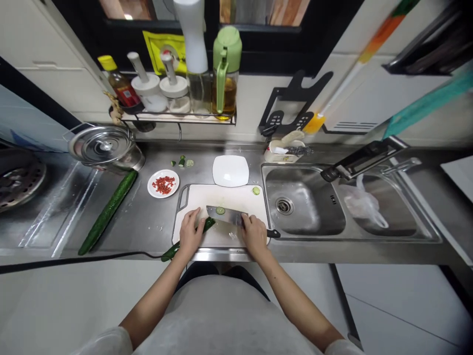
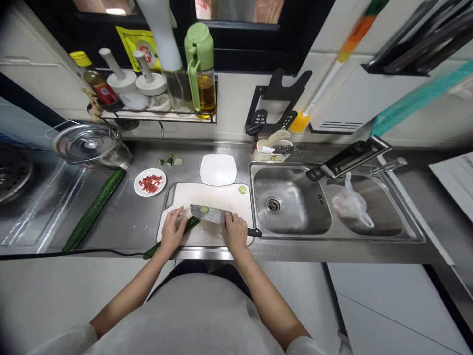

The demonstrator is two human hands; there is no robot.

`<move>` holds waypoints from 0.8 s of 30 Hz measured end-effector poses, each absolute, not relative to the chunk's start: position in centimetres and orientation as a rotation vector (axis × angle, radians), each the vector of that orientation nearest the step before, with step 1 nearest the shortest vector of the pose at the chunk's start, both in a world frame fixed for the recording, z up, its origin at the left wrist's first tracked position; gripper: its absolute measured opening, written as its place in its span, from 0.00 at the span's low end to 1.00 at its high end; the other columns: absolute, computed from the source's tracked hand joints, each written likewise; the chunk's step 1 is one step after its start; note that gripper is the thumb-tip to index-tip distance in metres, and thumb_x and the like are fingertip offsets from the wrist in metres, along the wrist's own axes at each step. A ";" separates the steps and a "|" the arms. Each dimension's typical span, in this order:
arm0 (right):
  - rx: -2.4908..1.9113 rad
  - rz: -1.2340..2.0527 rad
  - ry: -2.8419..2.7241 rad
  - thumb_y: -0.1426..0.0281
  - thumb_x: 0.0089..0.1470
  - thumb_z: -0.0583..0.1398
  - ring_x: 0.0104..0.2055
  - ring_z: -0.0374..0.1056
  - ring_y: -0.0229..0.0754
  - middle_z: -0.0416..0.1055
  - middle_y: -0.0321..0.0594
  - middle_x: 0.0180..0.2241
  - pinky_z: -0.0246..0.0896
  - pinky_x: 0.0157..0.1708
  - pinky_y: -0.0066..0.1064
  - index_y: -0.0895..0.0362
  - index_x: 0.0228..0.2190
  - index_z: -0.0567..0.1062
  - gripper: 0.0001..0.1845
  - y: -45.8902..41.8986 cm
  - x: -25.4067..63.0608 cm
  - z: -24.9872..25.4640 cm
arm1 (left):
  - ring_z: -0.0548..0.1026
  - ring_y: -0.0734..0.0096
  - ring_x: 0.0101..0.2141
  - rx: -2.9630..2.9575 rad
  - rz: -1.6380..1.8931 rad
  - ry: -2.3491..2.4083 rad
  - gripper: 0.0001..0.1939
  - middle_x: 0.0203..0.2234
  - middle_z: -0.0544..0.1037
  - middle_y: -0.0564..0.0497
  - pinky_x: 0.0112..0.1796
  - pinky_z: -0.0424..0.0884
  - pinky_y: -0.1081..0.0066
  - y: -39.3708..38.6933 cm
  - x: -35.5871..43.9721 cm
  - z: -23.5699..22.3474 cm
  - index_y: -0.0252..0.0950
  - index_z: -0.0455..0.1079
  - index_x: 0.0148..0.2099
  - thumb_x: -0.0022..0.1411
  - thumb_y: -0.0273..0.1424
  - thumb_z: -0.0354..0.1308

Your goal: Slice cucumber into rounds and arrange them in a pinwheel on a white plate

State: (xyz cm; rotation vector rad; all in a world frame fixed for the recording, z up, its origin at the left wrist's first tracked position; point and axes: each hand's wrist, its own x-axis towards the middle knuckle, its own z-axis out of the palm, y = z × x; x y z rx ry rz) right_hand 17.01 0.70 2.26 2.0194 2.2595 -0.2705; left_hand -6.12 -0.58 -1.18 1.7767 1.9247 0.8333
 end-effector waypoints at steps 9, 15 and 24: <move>2.005 -0.012 2.449 0.75 0.54 0.55 0.36 0.60 0.42 0.66 0.43 0.34 0.48 0.37 0.33 0.57 0.50 0.70 0.20 1.3 17.6 1.7 | 0.70 0.62 0.46 1.791 0.545 1.755 0.13 0.43 0.75 0.50 0.51 0.62 0.60 5.2 -3.6 1.4 0.44 0.75 0.44 0.60 0.41 0.55; 1.955 -0.047 2.405 0.74 0.54 0.56 0.36 0.61 0.43 0.67 0.43 0.35 0.48 0.37 0.33 0.57 0.50 0.70 0.21 1.0 18.2 2.0 | 0.71 0.65 0.44 1.728 0.541 1.713 0.06 0.38 0.77 0.51 0.49 0.61 0.64 5.5 -2.4 1.6 0.41 0.75 0.36 0.57 0.35 0.58; 2.027 -0.080 2.249 0.73 0.54 0.57 0.37 0.64 0.43 0.69 0.43 0.36 0.50 0.38 0.32 0.57 0.50 0.70 0.21 0.9 19.8 1.5 | 0.74 0.71 0.34 1.277 0.568 2.030 0.07 0.28 0.78 0.56 0.44 0.60 0.67 8.9 -3.6 -0.4 0.41 0.72 0.33 0.56 0.38 0.59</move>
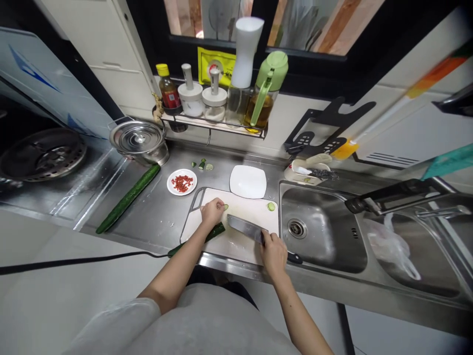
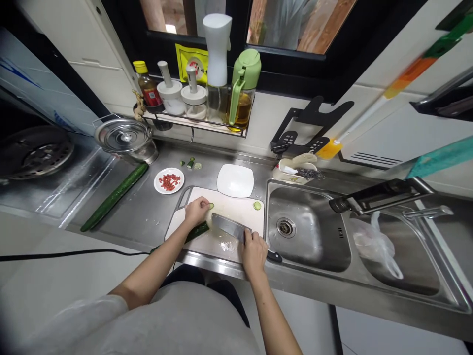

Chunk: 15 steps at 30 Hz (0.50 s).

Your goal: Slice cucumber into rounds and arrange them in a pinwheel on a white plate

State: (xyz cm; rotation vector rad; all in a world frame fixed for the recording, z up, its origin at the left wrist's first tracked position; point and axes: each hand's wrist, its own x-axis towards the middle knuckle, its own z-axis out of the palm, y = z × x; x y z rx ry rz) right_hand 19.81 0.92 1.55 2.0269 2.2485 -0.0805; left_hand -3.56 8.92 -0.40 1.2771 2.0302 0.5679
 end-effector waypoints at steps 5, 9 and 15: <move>2.081 -0.106 2.197 0.73 0.53 0.58 0.37 0.65 0.42 0.70 0.42 0.36 0.50 0.37 0.31 0.56 0.49 0.71 0.20 1.0 20.4 1.7 | 0.74 0.66 0.37 1.243 0.493 2.185 0.06 0.30 0.79 0.54 0.47 0.56 0.62 11.1 -5.6 -1.1 0.43 0.72 0.36 0.57 0.32 0.55; 2.102 -0.154 2.204 0.73 0.52 0.58 0.37 0.65 0.42 0.70 0.41 0.36 0.51 0.38 0.30 0.56 0.49 0.71 0.21 0.8 20.4 1.4 | 0.73 0.64 0.39 1.299 0.438 2.255 0.09 0.32 0.79 0.52 0.46 0.56 0.62 12.0 -6.4 -1.7 0.43 0.73 0.38 0.58 0.29 0.52; 2.158 -0.228 2.190 0.73 0.52 0.58 0.36 0.64 0.40 0.70 0.41 0.35 0.50 0.36 0.29 0.56 0.47 0.72 0.19 0.7 20.1 1.2 | 0.69 0.58 0.46 1.489 0.430 2.310 0.11 0.41 0.76 0.47 0.46 0.57 0.60 12.0 -6.6 -2.4 0.41 0.73 0.41 0.59 0.28 0.51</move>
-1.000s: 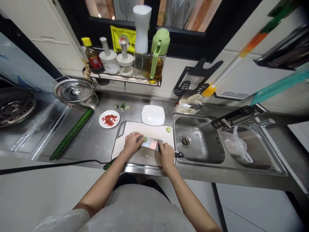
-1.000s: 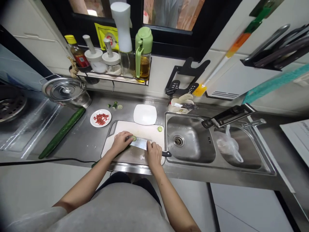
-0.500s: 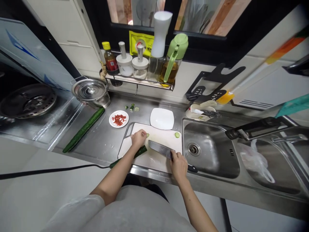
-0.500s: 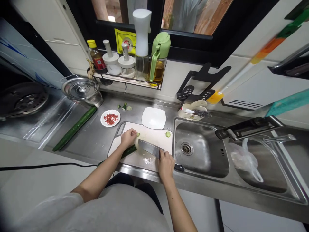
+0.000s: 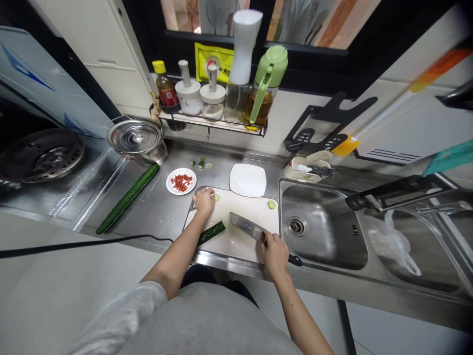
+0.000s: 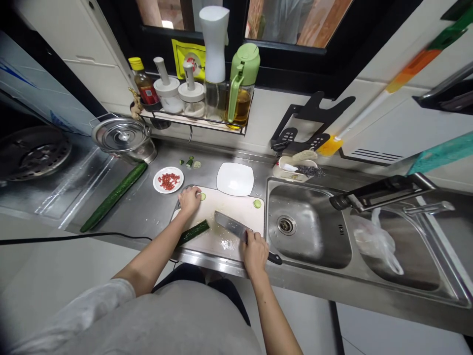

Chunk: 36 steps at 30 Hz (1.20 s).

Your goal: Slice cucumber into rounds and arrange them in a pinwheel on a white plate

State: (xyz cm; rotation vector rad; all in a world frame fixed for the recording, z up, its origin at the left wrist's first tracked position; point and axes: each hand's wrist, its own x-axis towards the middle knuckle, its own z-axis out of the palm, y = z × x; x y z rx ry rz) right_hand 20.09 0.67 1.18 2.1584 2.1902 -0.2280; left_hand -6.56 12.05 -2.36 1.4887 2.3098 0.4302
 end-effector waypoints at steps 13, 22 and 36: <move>2.275 -1.109 2.183 0.66 0.60 0.47 0.39 0.68 0.42 0.74 0.42 0.36 0.56 0.37 0.28 0.58 0.42 0.73 0.18 0.9 17.9 0.7 | 0.71 0.66 0.43 1.890 0.695 1.854 0.12 0.40 0.74 0.48 0.48 0.65 0.65 0.7 -7.4 -0.9 0.41 0.72 0.46 0.63 0.35 0.52; 1.904 -0.954 2.134 0.65 0.61 0.48 0.36 0.70 0.43 0.75 0.44 0.35 0.52 0.31 0.28 0.58 0.45 0.68 0.15 0.7 14.4 3.8 | 0.71 0.66 0.47 2.162 0.569 1.675 0.18 0.47 0.73 0.47 0.50 0.68 0.63 -1.2 -7.3 -2.6 0.45 0.68 0.56 0.66 0.34 0.49; 1.683 -0.755 2.141 0.70 0.63 0.45 0.38 0.72 0.45 0.75 0.48 0.35 0.59 0.34 0.31 0.58 0.43 0.67 0.13 -1.3 12.5 4.7 | 0.71 0.66 0.47 2.245 0.550 1.660 0.20 0.48 0.73 0.47 0.50 0.69 0.65 -1.4 -7.2 -3.2 0.46 0.67 0.58 0.66 0.31 0.49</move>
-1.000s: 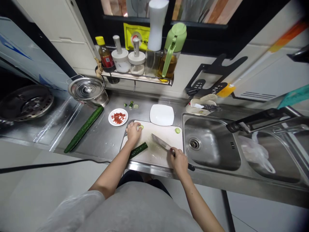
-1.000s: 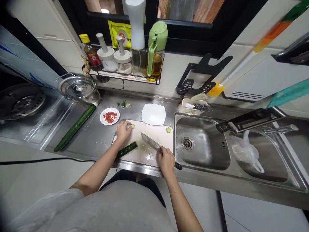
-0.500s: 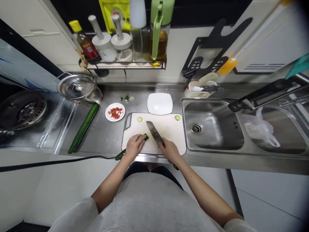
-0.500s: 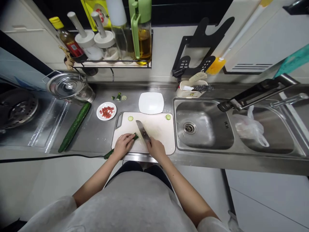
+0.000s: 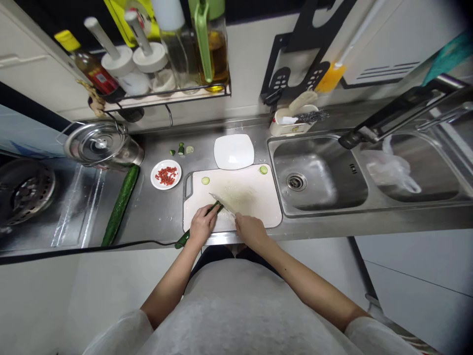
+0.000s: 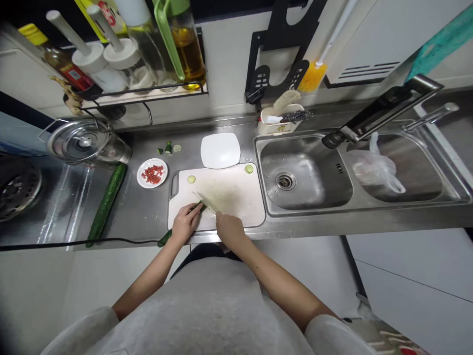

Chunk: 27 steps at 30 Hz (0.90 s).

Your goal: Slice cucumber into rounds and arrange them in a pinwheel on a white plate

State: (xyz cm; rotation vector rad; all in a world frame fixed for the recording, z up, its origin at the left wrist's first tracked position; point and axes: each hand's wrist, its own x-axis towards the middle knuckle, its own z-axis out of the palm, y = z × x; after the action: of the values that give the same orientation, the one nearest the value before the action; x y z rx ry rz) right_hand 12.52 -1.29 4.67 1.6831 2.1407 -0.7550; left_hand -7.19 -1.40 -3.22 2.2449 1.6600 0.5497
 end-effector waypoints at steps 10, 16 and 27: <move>1.701 -0.769 2.174 0.74 0.61 0.46 0.37 0.73 0.47 0.75 0.47 0.32 0.61 0.33 0.32 0.59 0.42 0.68 0.13 -1.8 12.3 4.4 | 0.70 0.66 0.48 2.250 0.523 1.656 0.20 0.49 0.73 0.48 0.51 0.69 0.64 -1.3 -7.3 -3.4 0.46 0.67 0.58 0.65 0.31 0.49; 1.696 -0.803 2.142 0.79 0.59 0.46 0.38 0.74 0.46 0.76 0.49 0.32 0.62 0.33 0.30 0.60 0.42 0.68 0.15 -1.9 11.8 4.8 | 0.71 0.66 0.49 2.214 0.488 1.661 0.18 0.52 0.72 0.48 0.51 0.70 0.66 -1.3 -7.4 -3.7 0.45 0.68 0.56 0.66 0.32 0.48; 1.682 -0.821 2.130 0.79 0.59 0.48 0.38 0.74 0.46 0.76 0.52 0.32 0.65 0.35 0.30 0.62 0.42 0.68 0.13 -1.8 11.3 4.3 | 0.72 0.66 0.49 2.192 0.516 1.637 0.17 0.51 0.73 0.47 0.52 0.69 0.64 -1.1 -7.3 -3.5 0.44 0.71 0.54 0.66 0.32 0.49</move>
State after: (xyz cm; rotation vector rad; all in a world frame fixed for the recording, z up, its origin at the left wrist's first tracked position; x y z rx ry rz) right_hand 11.34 -1.84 4.29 1.6821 2.1300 -0.8207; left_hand -7.33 -1.12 -3.45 2.1918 1.6370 0.5161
